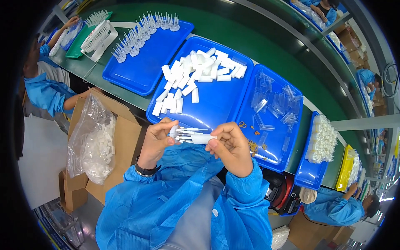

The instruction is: The person assembles plastic components by placing white plastic pieces onto the prongs of a plastic base, sliding clear plastic sleeves over them, and securing the assembled parts with a rubber band.

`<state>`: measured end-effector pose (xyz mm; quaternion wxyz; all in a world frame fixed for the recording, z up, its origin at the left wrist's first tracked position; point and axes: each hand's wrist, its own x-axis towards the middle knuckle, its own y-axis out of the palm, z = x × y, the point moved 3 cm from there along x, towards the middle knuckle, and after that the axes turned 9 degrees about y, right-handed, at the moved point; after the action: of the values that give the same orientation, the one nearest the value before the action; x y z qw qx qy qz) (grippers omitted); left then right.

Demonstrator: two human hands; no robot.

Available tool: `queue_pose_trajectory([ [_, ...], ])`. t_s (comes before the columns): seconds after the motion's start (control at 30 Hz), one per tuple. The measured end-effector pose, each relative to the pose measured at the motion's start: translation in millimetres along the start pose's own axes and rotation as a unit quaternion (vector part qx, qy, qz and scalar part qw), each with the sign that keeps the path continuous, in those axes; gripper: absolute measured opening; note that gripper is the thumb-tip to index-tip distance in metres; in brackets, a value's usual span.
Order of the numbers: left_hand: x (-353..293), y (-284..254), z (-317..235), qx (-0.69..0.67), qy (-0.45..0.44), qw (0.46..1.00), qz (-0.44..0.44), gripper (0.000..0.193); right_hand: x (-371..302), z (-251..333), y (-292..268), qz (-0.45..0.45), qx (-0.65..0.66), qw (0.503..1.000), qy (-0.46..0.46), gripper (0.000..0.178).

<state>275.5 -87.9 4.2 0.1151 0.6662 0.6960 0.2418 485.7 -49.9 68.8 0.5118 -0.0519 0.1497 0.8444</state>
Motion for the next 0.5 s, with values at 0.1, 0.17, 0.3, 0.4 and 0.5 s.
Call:
queue_pose_trajectory([
  [0.1,-1.1,0.0,-1.7,-0.031,-0.013,0.999,0.000,0.044,-3.1,5.1,0.0,-0.021,-0.020,0.999,0.021,0.024],
  [0.17,-2.3,1.0,-3.8,-0.044,-0.018,0.999,0.005,0.044,-2.5,10.2,-4.0,-0.041,-0.125,0.987,-0.089,0.022],
  [0.3,-1.9,0.7,-0.6,-0.035,-0.027,0.999,0.013,0.044,-3.6,28.9,1.5,-0.083,-0.345,0.882,-0.309,0.017],
  [0.4,-2.3,1.3,-1.4,-0.011,-0.028,1.000,0.010,0.045,-8.6,30.6,5.5,-0.086,-0.369,0.864,-0.332,0.018],
  [0.5,-3.2,2.7,-2.9,-0.015,-0.016,1.000,0.021,0.045,-9.5,22.5,-1.5,-0.078,-0.228,0.957,-0.161,0.020],
])
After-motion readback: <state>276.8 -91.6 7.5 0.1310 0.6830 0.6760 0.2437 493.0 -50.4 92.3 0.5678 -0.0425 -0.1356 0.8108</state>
